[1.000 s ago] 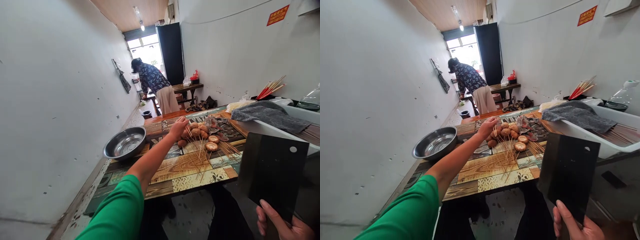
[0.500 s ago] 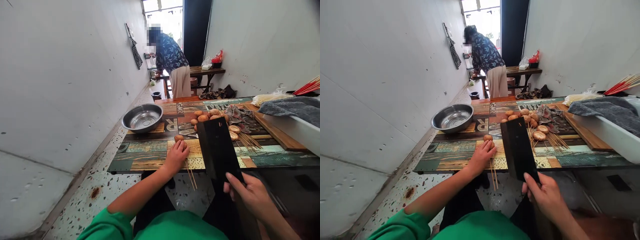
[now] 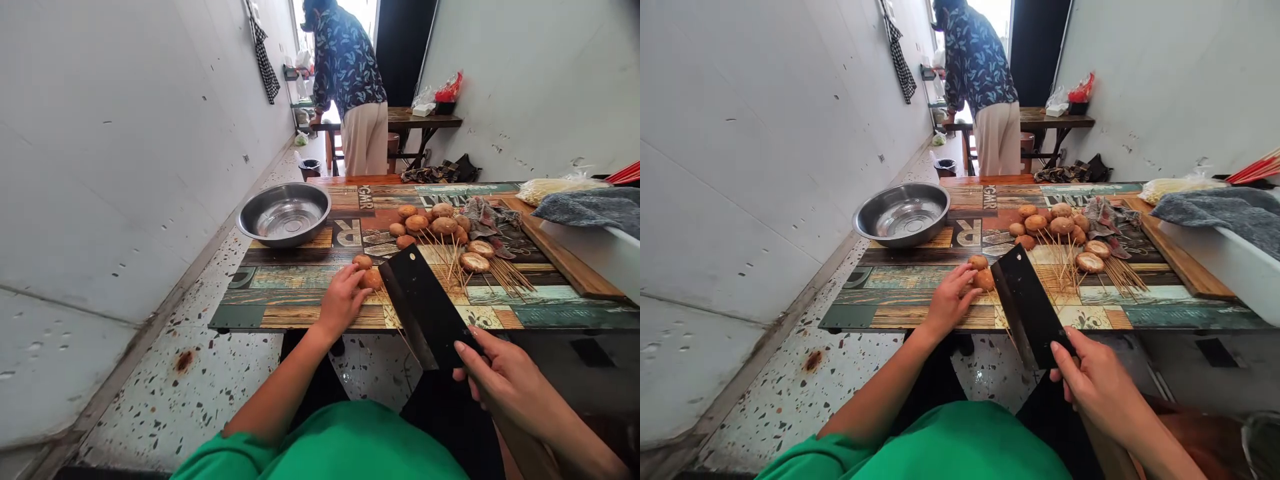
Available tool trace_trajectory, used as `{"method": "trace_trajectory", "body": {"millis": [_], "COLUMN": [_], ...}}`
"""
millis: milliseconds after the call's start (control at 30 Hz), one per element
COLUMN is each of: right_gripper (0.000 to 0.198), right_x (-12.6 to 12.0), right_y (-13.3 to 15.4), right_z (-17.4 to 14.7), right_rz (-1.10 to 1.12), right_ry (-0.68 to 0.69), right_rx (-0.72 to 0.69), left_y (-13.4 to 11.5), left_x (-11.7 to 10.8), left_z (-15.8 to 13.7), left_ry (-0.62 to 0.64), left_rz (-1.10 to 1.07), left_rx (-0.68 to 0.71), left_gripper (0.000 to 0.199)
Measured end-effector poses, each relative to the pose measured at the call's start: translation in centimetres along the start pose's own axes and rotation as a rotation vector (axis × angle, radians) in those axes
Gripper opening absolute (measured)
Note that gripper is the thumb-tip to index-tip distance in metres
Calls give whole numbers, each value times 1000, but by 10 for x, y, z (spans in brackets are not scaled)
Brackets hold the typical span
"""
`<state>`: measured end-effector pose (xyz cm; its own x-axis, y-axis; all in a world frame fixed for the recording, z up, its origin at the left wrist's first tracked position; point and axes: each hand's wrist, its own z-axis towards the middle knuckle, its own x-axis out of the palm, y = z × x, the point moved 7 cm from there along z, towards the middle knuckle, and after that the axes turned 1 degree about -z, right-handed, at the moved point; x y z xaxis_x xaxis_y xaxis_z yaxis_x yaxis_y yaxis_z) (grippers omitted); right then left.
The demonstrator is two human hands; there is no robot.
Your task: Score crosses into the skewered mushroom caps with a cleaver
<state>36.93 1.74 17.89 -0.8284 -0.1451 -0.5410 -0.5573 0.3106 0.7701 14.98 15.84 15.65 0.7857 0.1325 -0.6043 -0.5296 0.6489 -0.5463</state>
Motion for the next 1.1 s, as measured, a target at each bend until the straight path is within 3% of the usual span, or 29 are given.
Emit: {"method": "trace_trajectory", "body": {"millis": [300, 767, 1100], "right_gripper": [38, 35, 36], "right_x": [1, 4, 7], "right_y": [-6, -10, -17], "right_z": [7, 12, 14], "right_rz": [14, 54, 182], "right_ry": [85, 98, 126], "right_rx": [17, 20, 107], "left_y": [-3, -1, 2], "left_x": [15, 15, 15], "left_z": [-4, -1, -2], "left_ry": [41, 71, 91], "left_rz": [123, 44, 11], "left_rx": [52, -13, -33], "left_gripper": [31, 32, 34]}}
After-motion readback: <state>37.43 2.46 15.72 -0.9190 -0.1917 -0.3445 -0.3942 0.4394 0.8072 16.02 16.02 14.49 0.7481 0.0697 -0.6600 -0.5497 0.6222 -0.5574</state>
